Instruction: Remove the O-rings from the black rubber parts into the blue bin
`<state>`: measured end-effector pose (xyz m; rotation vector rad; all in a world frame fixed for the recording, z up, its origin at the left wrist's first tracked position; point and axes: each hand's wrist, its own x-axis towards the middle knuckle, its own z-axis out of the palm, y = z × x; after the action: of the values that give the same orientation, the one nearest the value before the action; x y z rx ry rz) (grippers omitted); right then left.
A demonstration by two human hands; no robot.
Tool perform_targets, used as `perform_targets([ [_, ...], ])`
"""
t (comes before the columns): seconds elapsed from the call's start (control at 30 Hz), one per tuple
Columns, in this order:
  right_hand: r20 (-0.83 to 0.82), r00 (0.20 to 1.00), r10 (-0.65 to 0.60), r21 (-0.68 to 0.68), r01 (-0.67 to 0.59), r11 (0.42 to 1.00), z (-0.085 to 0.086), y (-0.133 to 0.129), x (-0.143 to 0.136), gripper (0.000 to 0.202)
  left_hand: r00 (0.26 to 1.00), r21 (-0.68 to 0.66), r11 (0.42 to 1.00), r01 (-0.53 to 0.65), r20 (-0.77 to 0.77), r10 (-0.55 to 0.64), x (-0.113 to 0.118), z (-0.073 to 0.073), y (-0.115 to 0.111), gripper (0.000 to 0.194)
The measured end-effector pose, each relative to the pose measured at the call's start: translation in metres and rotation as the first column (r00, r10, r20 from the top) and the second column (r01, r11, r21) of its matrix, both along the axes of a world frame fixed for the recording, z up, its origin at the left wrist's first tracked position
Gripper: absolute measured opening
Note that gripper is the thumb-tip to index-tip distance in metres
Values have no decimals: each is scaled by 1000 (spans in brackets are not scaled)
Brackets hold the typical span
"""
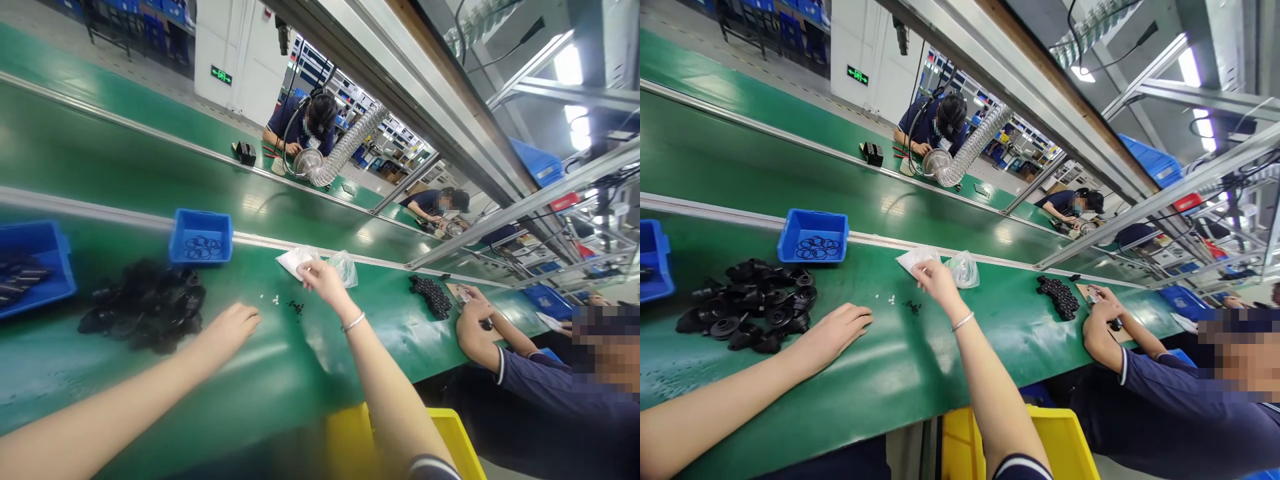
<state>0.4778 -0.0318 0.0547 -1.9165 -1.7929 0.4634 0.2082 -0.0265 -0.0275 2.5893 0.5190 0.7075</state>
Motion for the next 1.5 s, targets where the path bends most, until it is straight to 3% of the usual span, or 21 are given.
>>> perform_targets([
  [0.17, -45, 996, 74, 82, -70, 994, -50, -48, -54, 9, 1000, 5, 1000, -8, 2, 8, 2, -4, -1, 29],
  [0.27, -46, 996, 74, 150, -66, 986, -64, -56, -67, 13, 1000, 5, 1000, -4, -6, 4, 3, -5, -1, 29],
  [0.53, -118, 992, 40, 231, -11, 973, -65, -51, -64, 13, 999, -72, 997, -30, 16, 31, 1, -2, -3, 30],
  [0.73, -177, 983, -40, 241, 82, 967, -57, -59, -56, 15, 995, -270, 962, -36, 84, 61, -1, 5, -2, 27],
  [0.87, -159, 985, -74, 232, 110, 966, -50, -77, -48, 16, 975, -514, 855, -77, 139, 171, -4, 23, -9, 30],
  [1.0, -84, 996, -3, 202, 20, 979, -54, -88, -56, 11, 951, -765, 644, -16, 188, 247, -2, 40, -25, 43],
  [1.1, -9, 1000, 23, 204, -21, 979, -62, -82, -69, 9, 941, -850, 522, 63, 225, 252, 2, 43, -36, 41],
  [1.2, 66, 998, 5, 193, -18, 981, -67, -74, -78, 12, 936, -876, 473, 97, 241, 256, 4, 37, -43, 35],
  [1.33, 140, 990, 17, 161, -40, 986, -70, -72, -81, 12, 927, -853, 516, 78, 252, 277, -1, 29, -47, 36],
  [1.4, 157, 987, 32, 148, -56, 987, -69, -72, -80, 11, 935, -772, 633, 51, 259, 241, -4, 27, -47, 34],
  [1.5, 166, 986, 29, 140, -53, 989, -68, -71, -79, 11, 958, -514, 857, 25, 259, 127, -6, 26, -47, 36],
])
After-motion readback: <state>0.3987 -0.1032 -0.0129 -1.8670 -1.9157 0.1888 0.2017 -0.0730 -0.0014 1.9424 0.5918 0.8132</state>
